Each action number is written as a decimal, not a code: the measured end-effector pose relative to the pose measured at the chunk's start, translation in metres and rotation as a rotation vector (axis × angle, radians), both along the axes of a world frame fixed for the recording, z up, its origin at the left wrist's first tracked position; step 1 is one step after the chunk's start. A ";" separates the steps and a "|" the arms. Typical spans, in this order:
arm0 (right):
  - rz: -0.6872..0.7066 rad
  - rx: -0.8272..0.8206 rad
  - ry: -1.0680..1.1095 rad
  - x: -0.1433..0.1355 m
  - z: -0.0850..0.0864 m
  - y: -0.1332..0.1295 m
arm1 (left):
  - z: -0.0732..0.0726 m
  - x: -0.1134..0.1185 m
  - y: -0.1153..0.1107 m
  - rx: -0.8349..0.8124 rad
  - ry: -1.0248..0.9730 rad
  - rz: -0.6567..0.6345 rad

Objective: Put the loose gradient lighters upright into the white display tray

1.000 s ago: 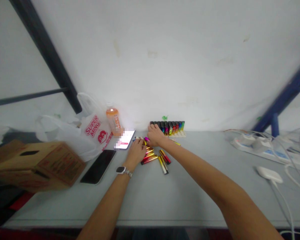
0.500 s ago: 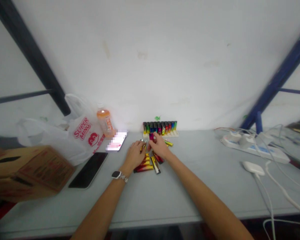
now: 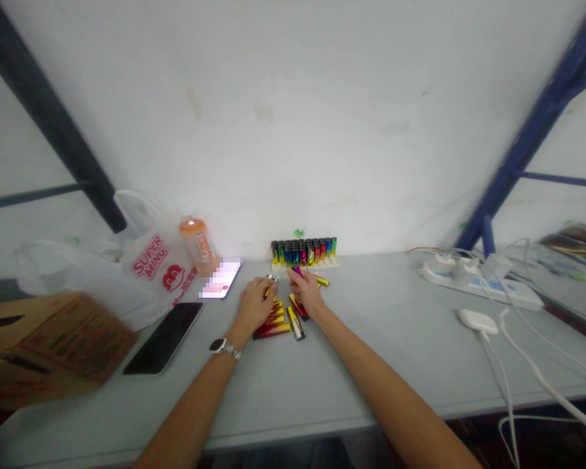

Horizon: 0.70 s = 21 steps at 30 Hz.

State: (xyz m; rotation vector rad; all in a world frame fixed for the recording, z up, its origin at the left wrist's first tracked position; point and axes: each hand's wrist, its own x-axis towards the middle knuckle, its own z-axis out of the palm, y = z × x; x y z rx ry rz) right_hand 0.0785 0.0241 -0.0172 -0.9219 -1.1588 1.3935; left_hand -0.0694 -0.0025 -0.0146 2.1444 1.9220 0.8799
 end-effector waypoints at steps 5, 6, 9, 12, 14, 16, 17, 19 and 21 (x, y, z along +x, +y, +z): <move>-0.202 0.158 -0.275 -0.005 -0.008 0.002 | 0.000 0.001 -0.001 -0.008 0.016 0.000; -0.231 0.186 -0.311 -0.005 -0.009 0.002 | 0.000 0.001 -0.001 -0.009 0.018 -0.001; -0.305 0.237 -0.356 -0.005 -0.010 0.002 | 0.000 0.001 -0.001 -0.004 0.018 -0.001; -0.300 0.243 -0.330 -0.003 -0.010 0.001 | 0.000 0.001 -0.001 0.002 0.014 0.001; -0.273 0.238 -0.313 -0.003 -0.011 0.000 | 0.000 0.001 -0.001 0.003 0.012 0.000; -0.290 0.228 -0.319 -0.003 -0.012 0.001 | 0.000 0.001 0.000 0.001 0.012 -0.001; -0.308 0.225 -0.329 -0.003 -0.012 0.002 | -0.001 0.001 0.000 0.000 0.013 -0.001; -0.334 0.223 -0.340 -0.004 -0.013 0.002 | -0.001 0.001 0.000 -0.002 0.017 0.001; -0.325 0.222 -0.321 -0.004 -0.012 0.002 | -0.002 0.000 0.000 -0.001 0.017 0.001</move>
